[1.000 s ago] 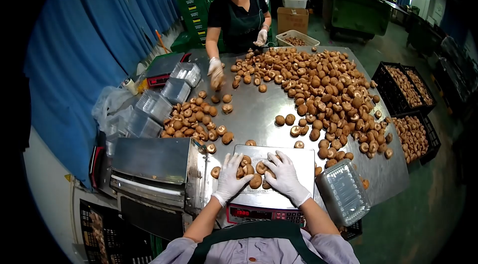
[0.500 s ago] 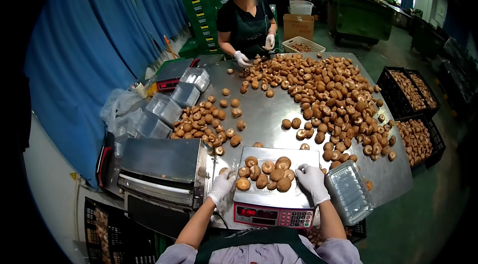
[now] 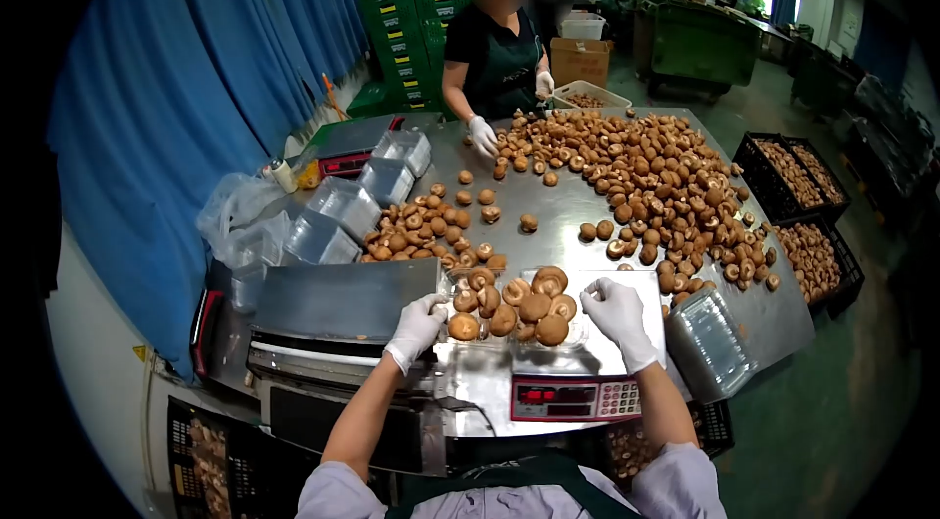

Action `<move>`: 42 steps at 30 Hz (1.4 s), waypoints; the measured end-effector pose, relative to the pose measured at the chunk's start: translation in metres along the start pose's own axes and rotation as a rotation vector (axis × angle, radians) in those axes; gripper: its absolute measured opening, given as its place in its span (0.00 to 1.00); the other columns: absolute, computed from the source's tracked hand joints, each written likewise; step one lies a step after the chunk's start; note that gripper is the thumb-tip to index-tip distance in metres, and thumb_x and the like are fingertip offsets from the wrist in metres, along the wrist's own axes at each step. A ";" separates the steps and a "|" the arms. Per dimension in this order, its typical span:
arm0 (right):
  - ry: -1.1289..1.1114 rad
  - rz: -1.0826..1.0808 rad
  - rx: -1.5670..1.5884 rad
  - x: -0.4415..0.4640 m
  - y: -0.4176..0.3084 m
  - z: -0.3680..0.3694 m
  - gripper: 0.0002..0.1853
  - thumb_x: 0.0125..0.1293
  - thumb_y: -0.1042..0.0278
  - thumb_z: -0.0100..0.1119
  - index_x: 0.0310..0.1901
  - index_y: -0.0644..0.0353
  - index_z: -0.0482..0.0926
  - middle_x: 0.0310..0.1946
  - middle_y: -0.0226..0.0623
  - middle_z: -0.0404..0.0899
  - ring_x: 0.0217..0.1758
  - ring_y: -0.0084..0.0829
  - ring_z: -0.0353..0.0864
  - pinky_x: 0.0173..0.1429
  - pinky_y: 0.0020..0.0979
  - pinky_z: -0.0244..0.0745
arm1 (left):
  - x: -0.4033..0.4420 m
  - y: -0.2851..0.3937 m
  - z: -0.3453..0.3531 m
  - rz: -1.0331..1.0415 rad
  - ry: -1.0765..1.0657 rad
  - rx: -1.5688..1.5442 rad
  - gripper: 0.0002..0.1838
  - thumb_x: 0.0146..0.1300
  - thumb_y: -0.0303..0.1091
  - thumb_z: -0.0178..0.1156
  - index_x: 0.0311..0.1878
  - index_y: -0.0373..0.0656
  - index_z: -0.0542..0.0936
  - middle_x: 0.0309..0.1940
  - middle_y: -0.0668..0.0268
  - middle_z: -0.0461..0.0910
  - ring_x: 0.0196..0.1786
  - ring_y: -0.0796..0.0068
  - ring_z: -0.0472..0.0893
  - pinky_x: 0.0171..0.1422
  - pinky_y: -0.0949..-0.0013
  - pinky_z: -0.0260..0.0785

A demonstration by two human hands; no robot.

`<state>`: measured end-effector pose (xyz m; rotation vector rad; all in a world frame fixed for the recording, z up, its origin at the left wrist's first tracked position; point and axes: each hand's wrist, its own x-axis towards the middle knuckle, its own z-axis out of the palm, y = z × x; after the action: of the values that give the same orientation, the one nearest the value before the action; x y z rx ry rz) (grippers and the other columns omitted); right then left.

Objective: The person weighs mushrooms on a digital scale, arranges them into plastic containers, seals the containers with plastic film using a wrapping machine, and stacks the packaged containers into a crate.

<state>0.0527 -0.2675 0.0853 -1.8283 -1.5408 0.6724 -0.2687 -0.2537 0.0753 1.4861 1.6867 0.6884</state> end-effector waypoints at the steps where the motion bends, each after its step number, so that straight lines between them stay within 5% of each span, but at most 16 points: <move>1: 0.017 -0.034 -0.012 -0.003 -0.022 0.005 0.13 0.55 0.57 0.59 0.31 0.59 0.82 0.20 0.37 0.81 0.26 0.33 0.82 0.36 0.31 0.75 | 0.002 -0.010 -0.015 0.077 0.053 0.087 0.14 0.60 0.33 0.56 0.49 0.41 0.79 0.26 0.55 0.81 0.28 0.71 0.82 0.37 0.67 0.74; 4: -0.030 -0.090 0.063 0.005 -0.061 0.045 0.14 0.54 0.56 0.58 0.29 0.60 0.82 0.19 0.37 0.81 0.26 0.34 0.82 0.36 0.33 0.75 | 0.003 -0.037 -0.071 0.169 0.118 0.146 0.13 0.61 0.31 0.56 0.47 0.38 0.79 0.28 0.57 0.82 0.23 0.72 0.81 0.33 0.68 0.74; 6: -0.077 -0.117 -0.030 0.010 -0.091 0.079 0.12 0.54 0.60 0.60 0.30 0.62 0.82 0.20 0.35 0.82 0.26 0.25 0.82 0.35 0.26 0.75 | -0.007 -0.042 -0.116 -0.054 0.036 0.031 0.15 0.58 0.33 0.55 0.48 0.39 0.79 0.35 0.49 0.82 0.42 0.56 0.82 0.50 0.61 0.73; 7: -0.099 -0.105 -0.040 0.005 -0.116 0.092 0.14 0.53 0.57 0.60 0.31 0.60 0.84 0.22 0.35 0.82 0.28 0.27 0.83 0.37 0.28 0.76 | 0.000 -0.063 -0.134 0.142 0.151 0.229 0.14 0.59 0.33 0.55 0.47 0.39 0.80 0.34 0.49 0.82 0.38 0.56 0.83 0.47 0.61 0.74; 8: -0.141 -0.105 -0.064 0.005 -0.133 0.109 0.16 0.52 0.55 0.60 0.32 0.60 0.84 0.23 0.35 0.83 0.30 0.28 0.83 0.39 0.29 0.76 | 0.006 -0.084 -0.150 0.008 0.102 0.150 0.14 0.59 0.34 0.55 0.45 0.40 0.81 0.35 0.48 0.82 0.39 0.55 0.83 0.48 0.61 0.74; 10: -0.126 -0.138 -0.114 0.017 -0.147 0.159 0.13 0.50 0.56 0.57 0.25 0.56 0.84 0.22 0.40 0.82 0.30 0.38 0.83 0.40 0.35 0.76 | 0.021 -0.128 -0.182 0.073 0.154 0.293 0.13 0.58 0.35 0.55 0.44 0.41 0.81 0.36 0.47 0.81 0.41 0.55 0.83 0.49 0.60 0.74; 12: -0.230 -0.088 -0.006 0.023 -0.159 0.203 0.13 0.50 0.56 0.57 0.27 0.56 0.84 0.24 0.43 0.82 0.32 0.40 0.83 0.41 0.37 0.76 | 0.014 -0.129 -0.213 -0.148 0.102 0.212 0.13 0.57 0.36 0.56 0.43 0.44 0.82 0.39 0.49 0.81 0.47 0.54 0.80 0.53 0.58 0.72; 18: -0.162 -0.110 -0.121 0.013 -0.197 0.277 0.17 0.51 0.54 0.58 0.33 0.59 0.83 0.30 0.48 0.82 0.38 0.46 0.83 0.46 0.38 0.76 | 0.030 -0.194 -0.256 -0.060 0.212 0.477 0.15 0.56 0.40 0.54 0.45 0.51 0.83 0.43 0.53 0.81 0.49 0.52 0.79 0.55 0.58 0.70; 26: -0.257 -0.195 -0.239 -0.019 -0.199 0.244 0.19 0.59 0.50 0.57 0.34 0.60 0.83 0.29 0.46 0.82 0.36 0.45 0.83 0.43 0.38 0.76 | -0.009 -0.190 -0.300 0.119 -0.057 0.640 0.20 0.59 0.45 0.51 0.52 0.53 0.80 0.45 0.54 0.80 0.51 0.54 0.78 0.56 0.57 0.69; 30: -0.289 -0.550 -0.391 -0.049 -0.198 0.201 0.16 0.61 0.53 0.60 0.41 0.58 0.79 0.28 0.43 0.82 0.31 0.42 0.82 0.38 0.38 0.77 | -0.046 -0.185 -0.324 0.547 -0.157 0.640 0.13 0.60 0.37 0.55 0.48 0.52 0.81 0.41 0.61 0.80 0.45 0.59 0.79 0.48 0.61 0.73; 31: -0.306 -0.782 -0.526 -0.051 -0.193 0.193 0.16 0.59 0.54 0.61 0.43 0.56 0.79 0.29 0.41 0.82 0.29 0.43 0.81 0.35 0.39 0.77 | -0.049 -0.188 -0.330 0.708 -0.227 0.737 0.13 0.59 0.35 0.56 0.47 0.52 0.81 0.41 0.63 0.79 0.42 0.60 0.79 0.44 0.61 0.73; 33: -0.317 -1.073 -0.666 -0.057 -0.186 0.188 0.18 0.57 0.60 0.60 0.49 0.55 0.77 0.45 0.41 0.79 0.33 0.40 0.79 0.32 0.37 0.77 | -0.054 -0.190 -0.340 1.037 -0.366 0.990 0.11 0.59 0.34 0.56 0.46 0.51 0.79 0.46 0.68 0.77 0.35 0.65 0.79 0.34 0.63 0.74; 35: -0.413 -1.252 -0.747 -0.069 -0.192 0.183 0.18 0.60 0.66 0.54 0.52 0.59 0.75 0.55 0.42 0.72 0.37 0.36 0.78 0.33 0.35 0.77 | -0.050 -0.209 -0.336 1.031 -0.443 1.074 0.13 0.58 0.33 0.56 0.47 0.52 0.79 0.47 0.68 0.77 0.35 0.66 0.79 0.35 0.64 0.74; 38: -0.611 -1.036 -0.751 -0.084 -0.190 0.199 0.18 0.61 0.66 0.53 0.51 0.64 0.75 0.51 0.41 0.75 0.38 0.36 0.78 0.34 0.35 0.78 | -0.047 -0.220 -0.335 1.082 -0.416 1.054 0.10 0.56 0.32 0.56 0.41 0.50 0.81 0.46 0.68 0.78 0.35 0.67 0.79 0.35 0.64 0.74; 40: -0.424 -1.297 -0.654 -0.083 -0.177 0.205 0.15 0.61 0.68 0.52 0.47 0.66 0.75 0.41 0.38 0.78 0.39 0.37 0.77 0.37 0.36 0.78 | -0.046 -0.221 -0.335 1.028 -0.365 0.871 0.07 0.53 0.33 0.60 0.37 0.47 0.81 0.42 0.67 0.79 0.36 0.65 0.79 0.38 0.64 0.74; 42: -0.432 -1.195 -0.541 -0.089 -0.167 0.203 0.12 0.60 0.70 0.53 0.44 0.64 0.76 0.40 0.37 0.78 0.39 0.38 0.77 0.40 0.36 0.77 | -0.057 -0.219 -0.335 0.659 -0.380 0.655 0.05 0.53 0.32 0.61 0.32 0.43 0.79 0.38 0.63 0.79 0.38 0.61 0.79 0.43 0.65 0.74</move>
<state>-0.2214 -0.3079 0.0750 -0.7182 -2.8533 0.0345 -0.6676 -0.3170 0.0960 2.5031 1.1551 0.1249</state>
